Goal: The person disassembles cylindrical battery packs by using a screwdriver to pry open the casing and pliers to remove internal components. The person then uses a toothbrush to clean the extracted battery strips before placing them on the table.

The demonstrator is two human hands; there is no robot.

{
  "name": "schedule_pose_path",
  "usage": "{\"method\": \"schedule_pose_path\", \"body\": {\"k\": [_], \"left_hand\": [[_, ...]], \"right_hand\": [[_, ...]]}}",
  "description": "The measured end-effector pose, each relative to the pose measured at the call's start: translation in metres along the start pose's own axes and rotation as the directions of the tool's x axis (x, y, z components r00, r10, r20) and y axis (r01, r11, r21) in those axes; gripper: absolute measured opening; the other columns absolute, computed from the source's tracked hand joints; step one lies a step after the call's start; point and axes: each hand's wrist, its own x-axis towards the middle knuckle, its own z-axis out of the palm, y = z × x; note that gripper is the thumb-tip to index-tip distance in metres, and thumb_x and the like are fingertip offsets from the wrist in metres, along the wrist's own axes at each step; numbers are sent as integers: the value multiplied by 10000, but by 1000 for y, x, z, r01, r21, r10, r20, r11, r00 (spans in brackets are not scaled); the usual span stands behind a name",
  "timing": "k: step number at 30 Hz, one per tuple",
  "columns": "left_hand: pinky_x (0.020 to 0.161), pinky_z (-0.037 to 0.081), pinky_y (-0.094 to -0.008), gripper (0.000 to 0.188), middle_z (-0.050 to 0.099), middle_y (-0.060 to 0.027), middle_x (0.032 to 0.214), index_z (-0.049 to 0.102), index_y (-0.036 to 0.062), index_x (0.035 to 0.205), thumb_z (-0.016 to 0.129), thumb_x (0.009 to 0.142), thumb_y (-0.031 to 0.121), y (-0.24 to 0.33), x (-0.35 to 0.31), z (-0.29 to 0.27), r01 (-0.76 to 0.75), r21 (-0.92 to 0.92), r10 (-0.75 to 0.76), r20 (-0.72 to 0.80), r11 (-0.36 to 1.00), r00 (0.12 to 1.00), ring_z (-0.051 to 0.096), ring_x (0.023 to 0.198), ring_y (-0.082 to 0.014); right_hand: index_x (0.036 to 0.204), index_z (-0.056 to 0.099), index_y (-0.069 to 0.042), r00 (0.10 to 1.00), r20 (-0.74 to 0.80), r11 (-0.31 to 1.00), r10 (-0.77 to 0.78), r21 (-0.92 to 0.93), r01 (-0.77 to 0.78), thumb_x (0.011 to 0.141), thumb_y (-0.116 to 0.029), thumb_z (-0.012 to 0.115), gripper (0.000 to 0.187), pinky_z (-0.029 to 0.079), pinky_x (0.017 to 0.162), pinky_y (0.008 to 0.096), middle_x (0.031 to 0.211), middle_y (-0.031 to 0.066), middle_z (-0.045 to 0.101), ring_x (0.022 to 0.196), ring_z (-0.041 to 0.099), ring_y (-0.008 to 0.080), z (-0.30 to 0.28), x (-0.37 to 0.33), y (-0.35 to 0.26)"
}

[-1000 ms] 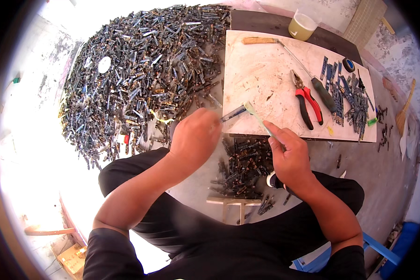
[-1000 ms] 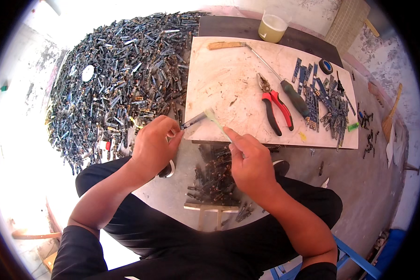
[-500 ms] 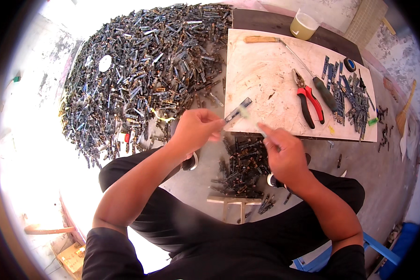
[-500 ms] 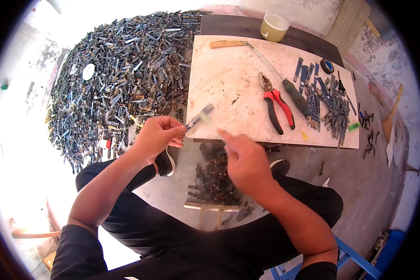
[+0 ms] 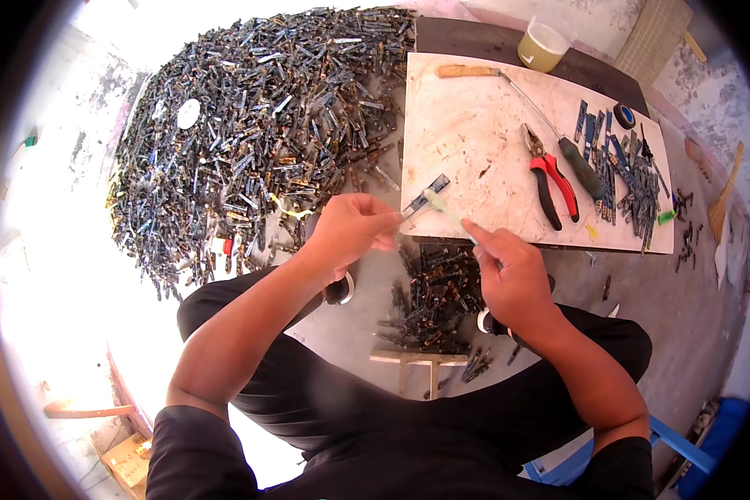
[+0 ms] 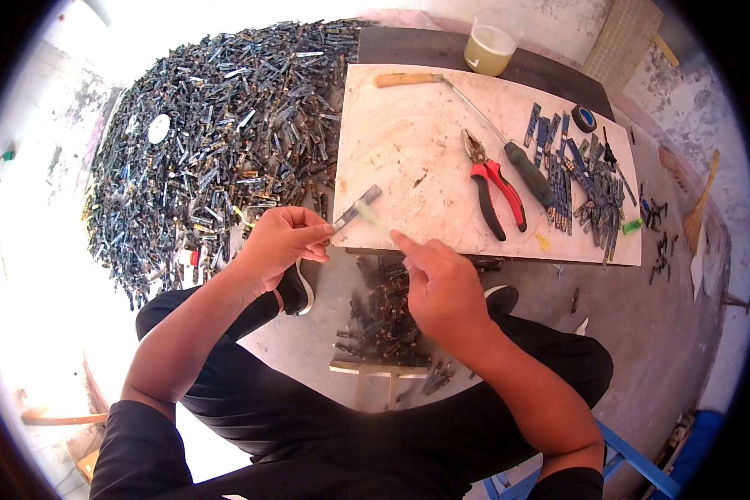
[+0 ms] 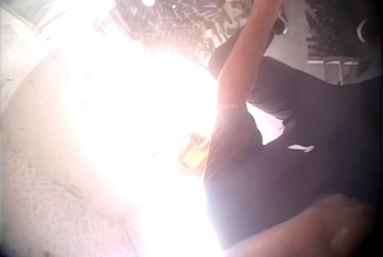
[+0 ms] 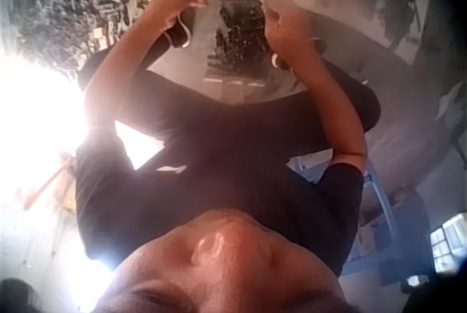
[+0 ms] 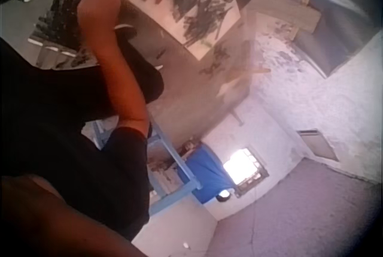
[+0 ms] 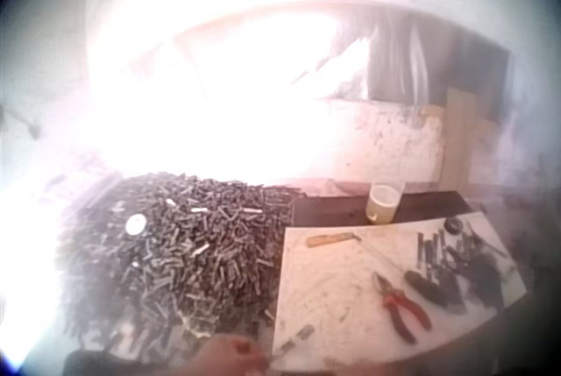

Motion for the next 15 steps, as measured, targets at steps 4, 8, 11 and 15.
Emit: {"method": "schedule_pose_path", "body": {"k": [4, 8, 11, 15], "left_hand": [[741, 634, -312, 152, 727, -49, 846, 720, 5, 929, 796, 989, 122, -1, 0, 0, -18, 9, 18, 13, 1000, 1000, 707, 687, -124], [745, 633, -313, 157, 726, -50, 845, 717, 2, 927, 795, 990, 124, 2, -1, 1, -14, 13, 14, 3, 1000, 1000, 707, 688, -123], [741, 632, -311, 155, 726, -52, 846, 716, 0, 931, 794, 990, 121, 3, -3, 3, -6, 19, 6, -9, 1000, 1000, 708, 693, -123], [723, 625, -302, 152, 725, -54, 833, 716, -1, 938, 796, 987, 118, 2, -1, 3, -21, 21, 21, -7, 1000, 1000, 711, 693, -124]], "right_hand": [[1337, 741, -40, 1000, 10, 999, -19, 50, 18, 915, 85, 596, 464, 544, 746, 444, 875, 180, 653, 800, 661, 379, 7, -9, -2], [1337, 742, -33, 999, 16, 999, -32, -25, 32, 916, 81, 600, 458, 542, 745, 447, 870, 185, 650, 796, 659, 380, 3, -5, -3], [1336, 743, -31, 999, 15, 999, -32, -22, 32, 916, 80, 600, 457, 543, 744, 449, 868, 187, 649, 792, 659, 382, 1, -5, -4], [1322, 748, -29, 999, 18, 999, -43, -24, 43, 912, 80, 605, 447, 543, 732, 445, 863, 181, 647, 791, 660, 383, 3, -5, -5]]}}
